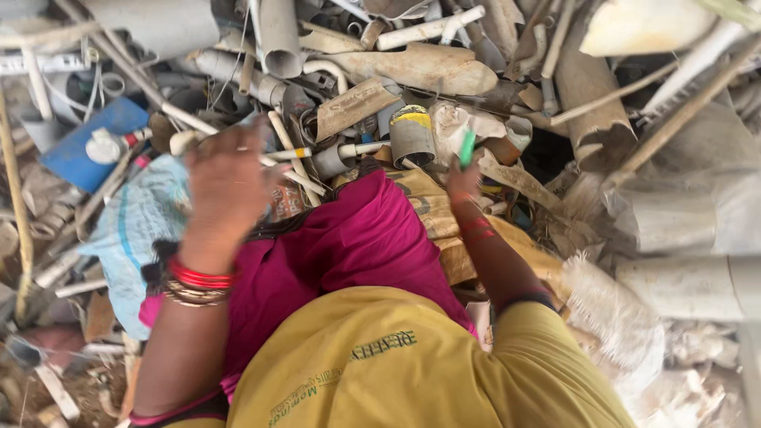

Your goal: The person sorts through a large pile of PVC pipes, scrap metal, and other construction debris by hand and using a tool, placing specific items into containers and moving others aside.

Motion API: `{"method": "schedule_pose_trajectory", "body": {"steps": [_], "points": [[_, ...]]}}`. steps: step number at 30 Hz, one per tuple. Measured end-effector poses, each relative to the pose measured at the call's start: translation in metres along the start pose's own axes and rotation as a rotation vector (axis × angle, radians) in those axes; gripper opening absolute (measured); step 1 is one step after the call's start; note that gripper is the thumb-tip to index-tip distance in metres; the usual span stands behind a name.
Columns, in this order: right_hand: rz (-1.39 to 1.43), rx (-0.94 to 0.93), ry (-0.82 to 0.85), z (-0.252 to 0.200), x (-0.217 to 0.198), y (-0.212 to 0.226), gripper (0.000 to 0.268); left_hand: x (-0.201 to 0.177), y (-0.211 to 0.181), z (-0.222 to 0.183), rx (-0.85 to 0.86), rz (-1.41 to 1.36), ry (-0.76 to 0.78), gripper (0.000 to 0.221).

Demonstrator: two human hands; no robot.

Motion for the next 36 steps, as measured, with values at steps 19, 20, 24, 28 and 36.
{"method": "schedule_pose_trajectory", "body": {"steps": [19, 20, 24, 28, 36], "points": [[0.004, 0.421, 0.358, 0.080, 0.267, -0.010, 0.042, 0.091, -0.019, 0.041, 0.080, 0.020, 0.593, 0.066], [-0.073, 0.318, 0.366, 0.082, 0.268, -0.005, 0.042, 0.095, -0.018, 0.046, 0.080, -0.015, 0.624, 0.067], [0.056, -0.072, 0.554, 0.083, 0.279, 0.015, 0.043, 0.124, 0.011, 0.059, -0.070, -0.198, 0.557, 0.065], [0.064, -0.364, 1.068, 0.060, 0.315, 0.074, 0.046, 0.163, 0.048, 0.078, -0.183, -0.251, 0.407, 0.083], [-0.220, -0.746, 1.670, -0.098, 0.400, 0.242, 0.054, 0.208, 0.113, 0.061, -0.784, -1.311, 0.396, 0.066]]}}
Point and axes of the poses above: each hand's wrist, its own z-axis towards the middle knuckle, its own x-axis out of the palm, y = z × x, the point moved 3 cm from there along z, towards the middle knuckle, and after that the axes turned 14 degrees about z, right-handed, at the moved point
